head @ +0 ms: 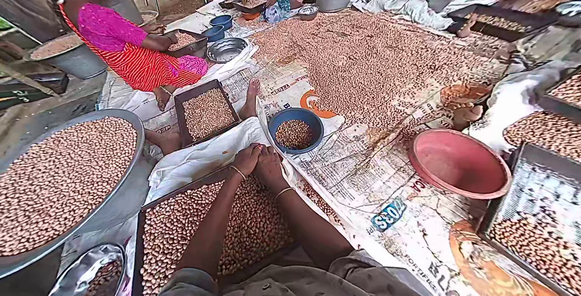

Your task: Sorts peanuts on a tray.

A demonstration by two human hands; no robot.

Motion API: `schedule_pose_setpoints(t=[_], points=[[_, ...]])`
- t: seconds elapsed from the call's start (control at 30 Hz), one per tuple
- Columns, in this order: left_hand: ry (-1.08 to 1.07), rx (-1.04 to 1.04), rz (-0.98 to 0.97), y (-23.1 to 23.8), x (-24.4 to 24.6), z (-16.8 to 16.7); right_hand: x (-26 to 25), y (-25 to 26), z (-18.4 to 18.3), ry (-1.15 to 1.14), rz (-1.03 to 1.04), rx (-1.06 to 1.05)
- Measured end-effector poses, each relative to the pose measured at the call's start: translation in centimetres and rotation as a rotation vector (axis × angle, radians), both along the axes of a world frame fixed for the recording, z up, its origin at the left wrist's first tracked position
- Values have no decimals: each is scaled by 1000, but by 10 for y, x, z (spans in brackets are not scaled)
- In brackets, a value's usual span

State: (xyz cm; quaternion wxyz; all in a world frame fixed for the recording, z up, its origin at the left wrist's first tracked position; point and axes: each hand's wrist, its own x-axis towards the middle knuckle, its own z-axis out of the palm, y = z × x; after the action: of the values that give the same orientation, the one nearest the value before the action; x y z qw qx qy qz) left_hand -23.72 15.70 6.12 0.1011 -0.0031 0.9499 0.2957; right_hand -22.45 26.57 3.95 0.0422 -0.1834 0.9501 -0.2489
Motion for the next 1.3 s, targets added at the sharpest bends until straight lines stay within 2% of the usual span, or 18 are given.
schedule_pose_setpoints(t=[0.27,0.73,0.83,0.93,1.03,1.17,1.3], points=[[-2,-33,49,17,-6,2,-7,7,-9,70,-52,-52],[39,6,71,17,-6,-2,-13,5,-11,78,-79,-3],[111,66,61,8,6,-7,-6,3,-7,44,-46,-39],[278,172,-43,-8,10,-21,-7,8,-7,66,-53,-153],[362,236,-88,-31,27,-28,-8,3,-15,72,-51,-166],[417,315,-63,-44,75,-18,-8,-2,-13,54,-29,-136],[353,447,-46,-51,119,-15,-8,-5,-12,50,-21,-86]])
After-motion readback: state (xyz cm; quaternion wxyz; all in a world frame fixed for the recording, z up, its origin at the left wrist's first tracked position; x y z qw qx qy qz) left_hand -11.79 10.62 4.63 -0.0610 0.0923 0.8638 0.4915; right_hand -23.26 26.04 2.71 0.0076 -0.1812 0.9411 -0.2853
